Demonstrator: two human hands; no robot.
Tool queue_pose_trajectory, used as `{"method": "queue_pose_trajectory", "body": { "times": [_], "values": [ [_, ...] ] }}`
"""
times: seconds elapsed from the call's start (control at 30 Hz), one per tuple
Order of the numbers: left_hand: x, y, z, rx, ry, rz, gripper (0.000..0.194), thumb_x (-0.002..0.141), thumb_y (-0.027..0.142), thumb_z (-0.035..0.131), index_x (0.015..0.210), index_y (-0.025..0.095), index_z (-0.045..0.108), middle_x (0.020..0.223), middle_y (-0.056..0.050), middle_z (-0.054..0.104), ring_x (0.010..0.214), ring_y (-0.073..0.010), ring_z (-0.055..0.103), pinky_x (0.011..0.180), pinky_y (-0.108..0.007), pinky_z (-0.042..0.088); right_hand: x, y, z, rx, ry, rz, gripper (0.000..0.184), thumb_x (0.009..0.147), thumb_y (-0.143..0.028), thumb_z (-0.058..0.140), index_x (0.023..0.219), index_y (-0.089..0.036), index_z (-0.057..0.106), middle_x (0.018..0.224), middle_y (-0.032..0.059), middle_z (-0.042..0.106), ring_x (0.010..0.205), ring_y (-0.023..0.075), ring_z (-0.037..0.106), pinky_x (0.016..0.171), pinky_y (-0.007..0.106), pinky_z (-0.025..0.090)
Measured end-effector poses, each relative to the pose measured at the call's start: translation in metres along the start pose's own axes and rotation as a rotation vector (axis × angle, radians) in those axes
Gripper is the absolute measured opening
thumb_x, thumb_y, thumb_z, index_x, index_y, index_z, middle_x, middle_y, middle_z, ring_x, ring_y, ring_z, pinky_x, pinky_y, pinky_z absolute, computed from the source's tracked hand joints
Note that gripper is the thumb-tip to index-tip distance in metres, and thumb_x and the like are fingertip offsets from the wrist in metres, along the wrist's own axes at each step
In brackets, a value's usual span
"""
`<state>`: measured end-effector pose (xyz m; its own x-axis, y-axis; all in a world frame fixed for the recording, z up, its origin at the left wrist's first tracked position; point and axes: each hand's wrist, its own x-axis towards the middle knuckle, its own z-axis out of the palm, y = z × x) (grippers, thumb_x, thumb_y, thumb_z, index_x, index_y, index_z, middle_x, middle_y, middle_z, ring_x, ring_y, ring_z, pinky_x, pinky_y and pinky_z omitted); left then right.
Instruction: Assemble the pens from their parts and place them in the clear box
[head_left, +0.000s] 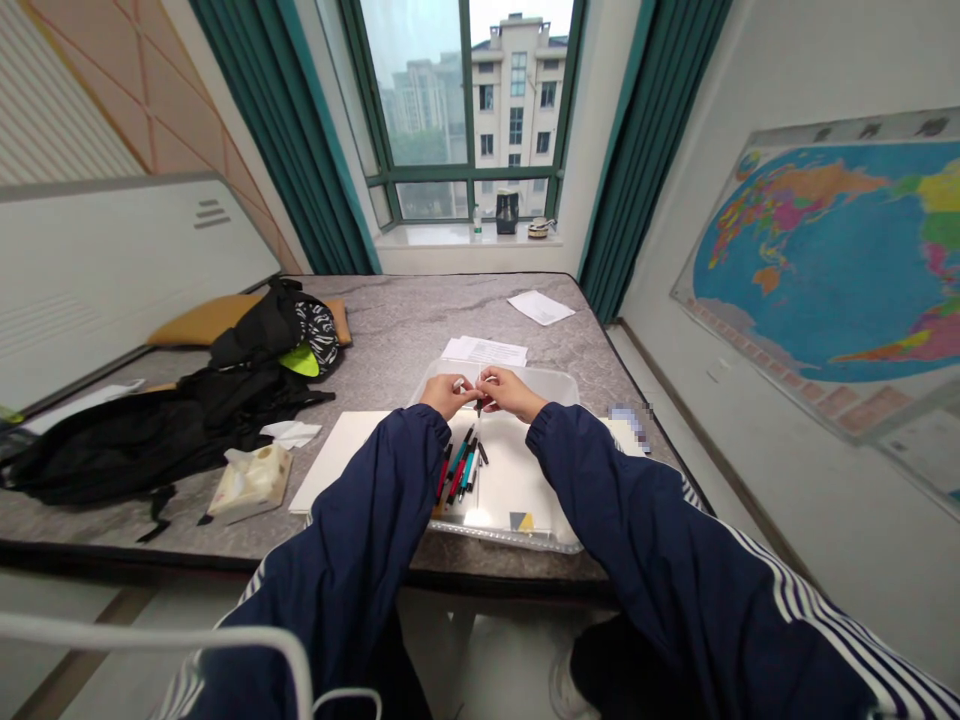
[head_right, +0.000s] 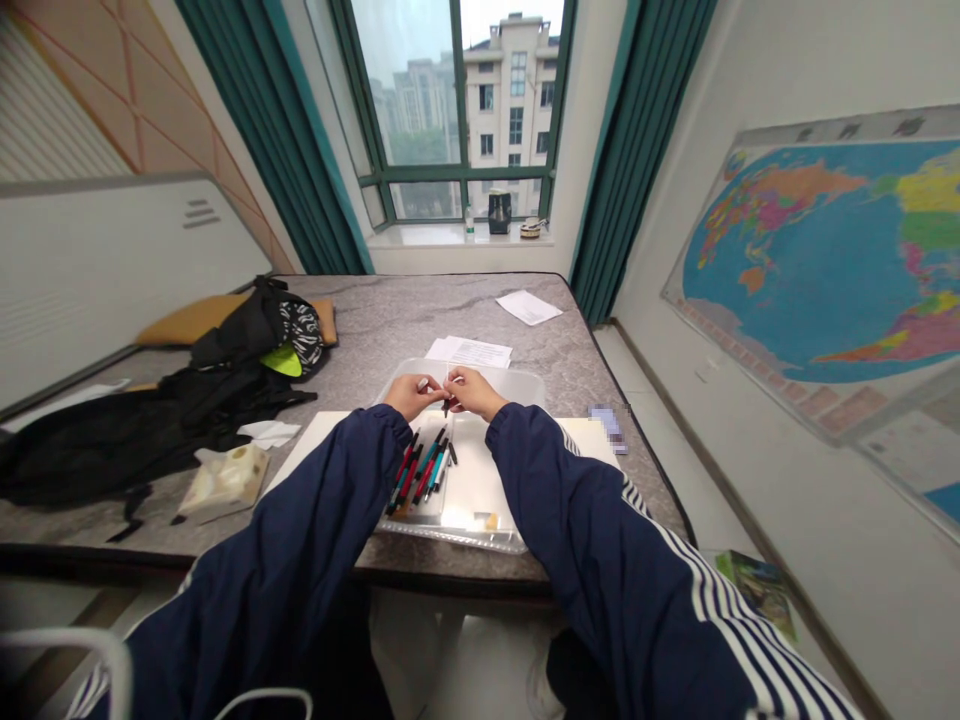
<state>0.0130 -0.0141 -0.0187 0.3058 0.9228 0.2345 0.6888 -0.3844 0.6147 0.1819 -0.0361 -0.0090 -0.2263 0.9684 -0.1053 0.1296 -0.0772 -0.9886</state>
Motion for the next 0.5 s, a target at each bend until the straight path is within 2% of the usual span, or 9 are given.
{"method": "queue_pose_trajectory", "body": {
  "times": [0.13,0.27,0.4,0.5],
  "values": [
    [-0.0006,0.0008,0.0006,0.018,-0.001,-0.002,0.036,0.075,0.052,0.066,0.080,0.017,0.070,0.054,0.004,0.050,0.053,-0.0104,0.042,0.057,-0.025,0.032,0.0071,0.0076,-0.0042,-0.146,0.050,-0.061,0.007,0.089,-0.023,0.059,0.087,-0.019,0.053,0.067,-0.0016,0.064,0.057,0.0103,0.063,0.052,0.018,0.050],
    [-0.0012,0.0000,0.0019,0.084,0.017,-0.065,0.024,0.079,0.038,0.062,0.089,0.018,0.068,0.059,0.003,0.054,0.058,-0.0124,0.048,0.061,-0.025,0.035,0.0094,0.0114,-0.0076,-0.394,0.088,-0.210,0.005,0.088,-0.022,0.060,0.088,-0.017,0.060,0.071,-0.0001,0.068,0.059,0.0091,0.062,0.059,0.019,0.049],
    [-0.0015,-0.0012,0.0027,0.124,0.002,-0.140,0.021,0.077,0.022,0.054,0.095,0.019,0.066,0.062,0.002,0.056,0.061,-0.0134,0.050,0.063,-0.024,0.036,0.0043,0.0078,-0.0078,-0.424,0.102,-0.262,0.010,0.089,-0.023,0.058,0.094,-0.017,0.064,0.076,0.0018,0.071,0.060,0.0096,0.064,0.058,0.019,0.047],
    [-0.0011,-0.0022,0.0036,0.165,-0.006,-0.185,0.021,0.080,0.025,0.053,0.096,0.019,0.065,0.068,0.000,0.060,0.065,-0.0144,0.053,0.063,-0.024,0.036,0.0006,0.0062,-0.0082,-0.447,0.098,-0.301,0.014,0.089,-0.024,0.059,0.097,-0.017,0.067,0.076,0.0025,0.071,0.060,0.0105,0.065,0.059,0.019,0.047]
  ]
}}
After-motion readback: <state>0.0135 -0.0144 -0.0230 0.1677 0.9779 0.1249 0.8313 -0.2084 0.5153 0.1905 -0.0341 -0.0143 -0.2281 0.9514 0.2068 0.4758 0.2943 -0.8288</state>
